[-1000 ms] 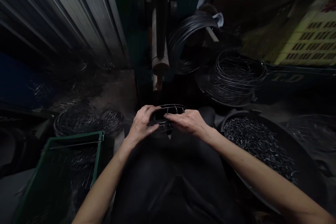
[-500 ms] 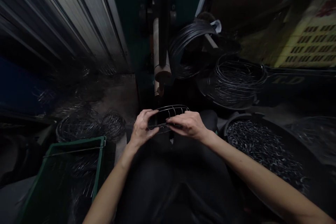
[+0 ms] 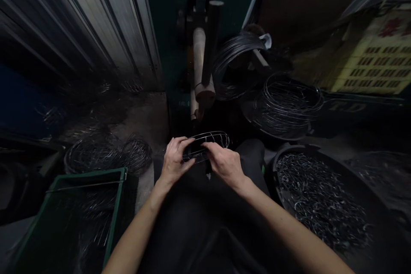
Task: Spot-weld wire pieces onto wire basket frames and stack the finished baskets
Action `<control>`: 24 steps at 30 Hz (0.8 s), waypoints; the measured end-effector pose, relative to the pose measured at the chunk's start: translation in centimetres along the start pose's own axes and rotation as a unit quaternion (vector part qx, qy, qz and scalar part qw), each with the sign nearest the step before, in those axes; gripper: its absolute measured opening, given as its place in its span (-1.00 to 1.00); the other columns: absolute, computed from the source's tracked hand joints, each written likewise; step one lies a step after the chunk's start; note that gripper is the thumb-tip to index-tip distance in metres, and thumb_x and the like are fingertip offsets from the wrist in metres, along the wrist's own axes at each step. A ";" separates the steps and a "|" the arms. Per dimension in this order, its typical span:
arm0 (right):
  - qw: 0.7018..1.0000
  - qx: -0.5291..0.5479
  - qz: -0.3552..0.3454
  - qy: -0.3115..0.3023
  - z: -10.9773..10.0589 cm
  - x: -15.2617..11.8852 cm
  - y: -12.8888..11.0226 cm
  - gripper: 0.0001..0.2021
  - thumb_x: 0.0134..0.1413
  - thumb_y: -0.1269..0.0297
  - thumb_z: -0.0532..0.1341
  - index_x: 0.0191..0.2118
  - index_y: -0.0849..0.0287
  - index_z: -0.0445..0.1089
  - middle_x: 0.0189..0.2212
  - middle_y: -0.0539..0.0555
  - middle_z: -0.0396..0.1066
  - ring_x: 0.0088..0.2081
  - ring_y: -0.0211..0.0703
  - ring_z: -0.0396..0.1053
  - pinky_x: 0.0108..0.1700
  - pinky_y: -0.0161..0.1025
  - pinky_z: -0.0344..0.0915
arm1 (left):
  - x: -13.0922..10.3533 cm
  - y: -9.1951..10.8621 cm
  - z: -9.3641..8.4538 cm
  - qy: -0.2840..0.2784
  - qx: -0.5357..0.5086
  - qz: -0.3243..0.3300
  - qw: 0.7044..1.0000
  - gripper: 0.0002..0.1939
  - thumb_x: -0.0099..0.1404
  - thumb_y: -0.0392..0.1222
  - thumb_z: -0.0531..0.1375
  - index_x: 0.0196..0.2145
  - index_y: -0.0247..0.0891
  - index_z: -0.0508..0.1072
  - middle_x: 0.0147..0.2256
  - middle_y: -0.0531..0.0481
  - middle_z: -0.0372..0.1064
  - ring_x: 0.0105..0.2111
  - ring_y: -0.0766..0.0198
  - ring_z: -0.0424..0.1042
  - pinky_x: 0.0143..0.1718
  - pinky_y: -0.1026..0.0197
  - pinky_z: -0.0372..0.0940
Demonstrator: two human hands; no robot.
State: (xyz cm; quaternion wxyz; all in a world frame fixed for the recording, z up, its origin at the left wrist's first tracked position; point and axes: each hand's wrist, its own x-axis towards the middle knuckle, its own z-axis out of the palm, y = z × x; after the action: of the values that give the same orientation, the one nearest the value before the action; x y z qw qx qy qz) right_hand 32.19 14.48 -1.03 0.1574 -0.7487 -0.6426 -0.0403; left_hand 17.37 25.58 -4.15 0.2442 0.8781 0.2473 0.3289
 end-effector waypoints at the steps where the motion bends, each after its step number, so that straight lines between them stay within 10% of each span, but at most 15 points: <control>1: 1.000 -0.002 0.000 -0.002 0.1 0.0 -0.1 -0.70 0.25 0.36 -0.01 0.02 0.03 0.32 -0.18 -0.02 0.48 -0.43 -0.26 0.41 -0.42 -0.32 0.18 | -0.1 0.0 0.1 0.007 -0.001 0.000 1.000 -0.45 0.06 -0.31 0.25 0.03 -0.12 0.27 -0.07 -0.10 0.30 -0.01 0.05 0.32 0.06 -0.11 0.23; 24: 0.997 0.001 -0.031 0.073 1.4 0.8 0.0 -0.68 0.18 0.52 0.02 -0.10 0.01 0.41 -0.32 -0.07 0.47 -0.45 -0.31 0.30 -0.41 -0.34 0.08 | 0.4 -1.8 0.4 0.045 0.022 0.060 0.997 -0.43 0.07 -0.33 0.23 0.05 -0.16 0.23 -0.10 -0.11 0.33 -0.02 0.06 0.33 0.11 -0.18 0.17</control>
State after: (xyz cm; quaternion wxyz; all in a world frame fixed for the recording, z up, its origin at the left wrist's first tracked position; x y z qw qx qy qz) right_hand 32.09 15.64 -2.13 0.2034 -0.7231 -0.6526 -0.0994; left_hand 17.45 27.04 -5.32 0.1929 0.8809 0.2121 0.3767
